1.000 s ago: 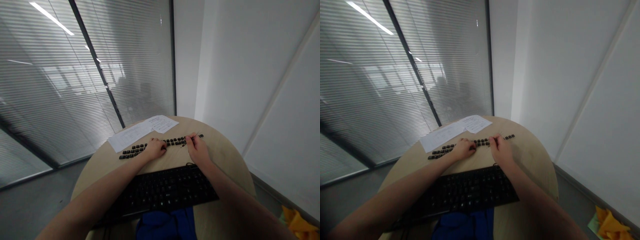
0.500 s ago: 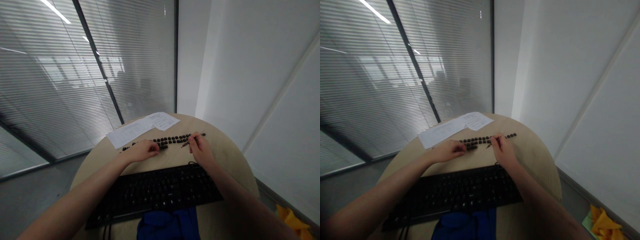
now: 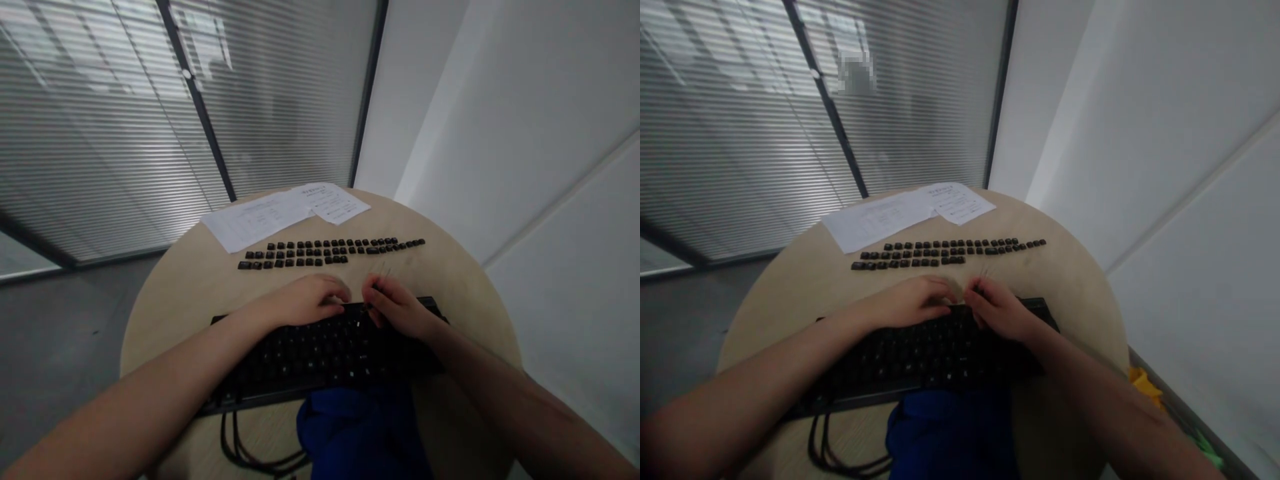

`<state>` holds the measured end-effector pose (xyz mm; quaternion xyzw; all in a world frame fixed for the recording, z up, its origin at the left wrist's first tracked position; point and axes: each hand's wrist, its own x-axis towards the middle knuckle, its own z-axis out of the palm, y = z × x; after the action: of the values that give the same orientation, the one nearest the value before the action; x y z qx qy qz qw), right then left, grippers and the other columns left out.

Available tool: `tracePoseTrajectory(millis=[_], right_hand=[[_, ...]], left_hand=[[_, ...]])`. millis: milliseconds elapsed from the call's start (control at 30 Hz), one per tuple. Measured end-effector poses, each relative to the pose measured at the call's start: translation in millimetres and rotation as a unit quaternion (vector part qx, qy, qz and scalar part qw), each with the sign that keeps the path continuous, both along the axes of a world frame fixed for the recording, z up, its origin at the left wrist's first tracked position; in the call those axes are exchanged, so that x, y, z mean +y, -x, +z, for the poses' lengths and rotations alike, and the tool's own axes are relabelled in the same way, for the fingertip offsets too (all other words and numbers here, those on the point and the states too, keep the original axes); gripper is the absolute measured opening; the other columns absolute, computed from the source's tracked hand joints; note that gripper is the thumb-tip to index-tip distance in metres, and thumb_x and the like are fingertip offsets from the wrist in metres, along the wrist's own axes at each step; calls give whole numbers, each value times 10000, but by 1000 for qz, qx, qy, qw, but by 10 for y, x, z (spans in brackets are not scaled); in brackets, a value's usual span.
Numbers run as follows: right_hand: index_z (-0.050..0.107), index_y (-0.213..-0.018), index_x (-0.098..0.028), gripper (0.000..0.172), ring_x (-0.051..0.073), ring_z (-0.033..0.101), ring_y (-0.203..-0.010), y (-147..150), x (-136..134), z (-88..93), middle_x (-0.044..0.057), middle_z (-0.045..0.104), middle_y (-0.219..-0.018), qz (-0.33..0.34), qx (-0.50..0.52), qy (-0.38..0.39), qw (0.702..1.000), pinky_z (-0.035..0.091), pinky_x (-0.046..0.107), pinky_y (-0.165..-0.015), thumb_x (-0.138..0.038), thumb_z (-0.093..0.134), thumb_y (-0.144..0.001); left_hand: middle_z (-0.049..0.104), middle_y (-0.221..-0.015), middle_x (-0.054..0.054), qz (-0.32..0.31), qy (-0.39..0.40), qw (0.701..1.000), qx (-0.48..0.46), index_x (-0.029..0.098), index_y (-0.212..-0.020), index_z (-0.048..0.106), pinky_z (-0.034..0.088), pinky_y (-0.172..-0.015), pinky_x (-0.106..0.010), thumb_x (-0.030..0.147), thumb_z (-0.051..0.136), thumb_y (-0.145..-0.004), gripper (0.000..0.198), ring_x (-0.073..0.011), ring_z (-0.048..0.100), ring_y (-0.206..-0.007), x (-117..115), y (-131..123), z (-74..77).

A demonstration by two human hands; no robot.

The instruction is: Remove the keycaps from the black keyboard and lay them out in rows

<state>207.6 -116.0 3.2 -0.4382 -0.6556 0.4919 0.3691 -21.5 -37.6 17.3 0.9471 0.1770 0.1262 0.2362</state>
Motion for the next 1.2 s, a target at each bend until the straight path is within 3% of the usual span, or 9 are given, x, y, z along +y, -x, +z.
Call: tracePoseTrajectory(millis=[367, 633, 867, 1100, 1200], right_hand=[[539, -884, -213, 391, 113, 465, -511, 11, -91, -31, -45, 524, -616, 32, -91, -36, 995, 364, 230, -489, -587, 527, -998], [555, -839, -222, 230, 132, 489, -554, 14, -126, 14, -25, 554, -640, 85, -197, -184, 959, 382, 252, -547, -381, 536, -1004], [577, -848, -238, 211, 150, 562, -571, 60, -163, 28, -1, 641, -687, 118, -243, -285, 920, 408, 278, -583, -385, 555, -998], [576, -780, -255, 330, 176, 537, -537, 35, -168, -70, 11, 599, -612, 41, -199, -209, 957, 407, 310, -543, -524, 543, -969], [557, -804, -255, 406, 156, 501, -487, 23, -167, -110, -11, 566, -595, -19, -108, -177, 978, 404, 300, -508, -626, 542, -967]], left_hand=[[759, -1012, -46, 15, 11, 999, 33, 212, -1083, 768, 517, -830, -301, 220, 644, -901, 221, -205, 695, -941, 13, 8, -28], [768, -1013, -41, 20, 23, 998, 45, 228, -1100, 765, 497, -818, -291, 254, 625, -912, 236, -192, 686, -928, 11, 6, -14], [768, -992, -46, 27, 33, 999, 27, 224, -1041, 776, 496, -808, -305, 265, 638, -894, 206, -203, 684, -911, 20, 8, -57], [765, -977, -32, 19, 24, 999, 10, 237, -1027, 769, 500, -789, -306, 250, 646, -888, 186, -204, 687, -894, 31, 15, -83], [763, -974, -32, 24, 27, 999, 14, 229, -1033, 765, 496, -776, -295, 237, 648, -890, 185, -199, 685, -888, 18, 18, -65]])
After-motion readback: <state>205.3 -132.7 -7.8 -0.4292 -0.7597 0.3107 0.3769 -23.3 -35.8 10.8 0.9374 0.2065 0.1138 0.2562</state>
